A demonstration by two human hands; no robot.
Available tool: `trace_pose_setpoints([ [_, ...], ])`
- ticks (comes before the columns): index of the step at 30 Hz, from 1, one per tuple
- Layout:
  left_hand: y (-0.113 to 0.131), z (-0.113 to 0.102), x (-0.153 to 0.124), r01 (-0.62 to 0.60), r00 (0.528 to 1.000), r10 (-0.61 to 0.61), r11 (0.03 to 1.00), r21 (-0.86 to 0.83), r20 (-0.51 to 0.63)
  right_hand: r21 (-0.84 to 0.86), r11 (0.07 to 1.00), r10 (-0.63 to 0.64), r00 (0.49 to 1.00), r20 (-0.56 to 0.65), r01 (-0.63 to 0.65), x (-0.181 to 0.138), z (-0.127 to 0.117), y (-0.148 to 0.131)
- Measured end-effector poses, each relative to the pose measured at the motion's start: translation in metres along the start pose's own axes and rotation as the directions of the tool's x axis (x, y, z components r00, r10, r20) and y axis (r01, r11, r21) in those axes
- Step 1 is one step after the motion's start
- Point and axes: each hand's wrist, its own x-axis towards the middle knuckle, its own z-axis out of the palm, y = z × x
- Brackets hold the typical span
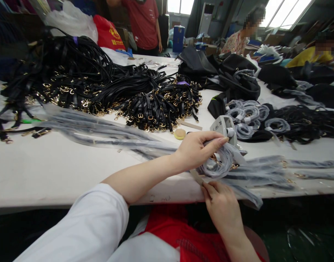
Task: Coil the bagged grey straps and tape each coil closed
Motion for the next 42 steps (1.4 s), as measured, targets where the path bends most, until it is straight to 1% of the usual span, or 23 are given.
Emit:
trace_pose_setpoints([
  [3, 0.0, 0.001, 0.0, -0.003, 1.0, 0.003, 1.0, 0.005, 0.003, -0.022, 1.0, 0.008, 1.0, 0.005, -0.008, 0.002, -0.001, 0.001],
  [8, -0.001, 0.001, 0.0, -0.001, 1.0, 0.001, 1.0, -0.003, 0.007, 0.035, 0.999, -0.025, 1.0, 0.008, 0.025, 0.005, -0.004, 0.004],
  [13, -0.002, 0.001, 0.0, 0.008, 1.0, -0.008, 1.0, 0.027, 0.007, 0.025, 0.998, -0.054, 0.999, -0.006, 0.054, 0.002, -0.004, 0.007],
  [19, -0.003, 0.002, 0.0, 0.005, 1.0, -0.005, 1.0, 0.011, 0.01, 0.044, 0.998, -0.051, 0.999, 0.017, 0.051, 0.003, -0.003, 0.009],
  [23, -0.004, 0.002, 0.0, 0.008, 1.0, -0.008, 1.0, 0.009, 0.028, 0.016, 0.999, -0.052, 0.999, 0.013, 0.051, 0.003, -0.004, 0.007],
  [30, -0.003, 0.003, -0.001, 0.03, 0.999, -0.031, 1.0, 0.005, 0.03, -0.043, 0.998, -0.036, 0.998, 0.055, 0.038, 0.007, -0.009, 0.0],
  [34, -0.002, 0.003, -0.002, 0.006, 0.999, -0.005, 1.0, -0.009, 0.035, -0.066, 0.993, -0.098, 0.994, 0.052, 0.101, 0.014, -0.01, 0.003],
  [37, -0.001, 0.002, -0.002, -0.016, 0.999, 0.016, 1.0, -0.012, 0.031, -0.05, 0.987, -0.151, 0.987, 0.049, 0.153, 0.017, -0.01, 0.008],
  [42, -0.002, 0.001, -0.001, -0.01, 0.999, 0.009, 1.0, 0.008, 0.037, -0.04, 0.985, -0.165, 0.986, 0.037, 0.167, 0.017, -0.01, 0.01],
])
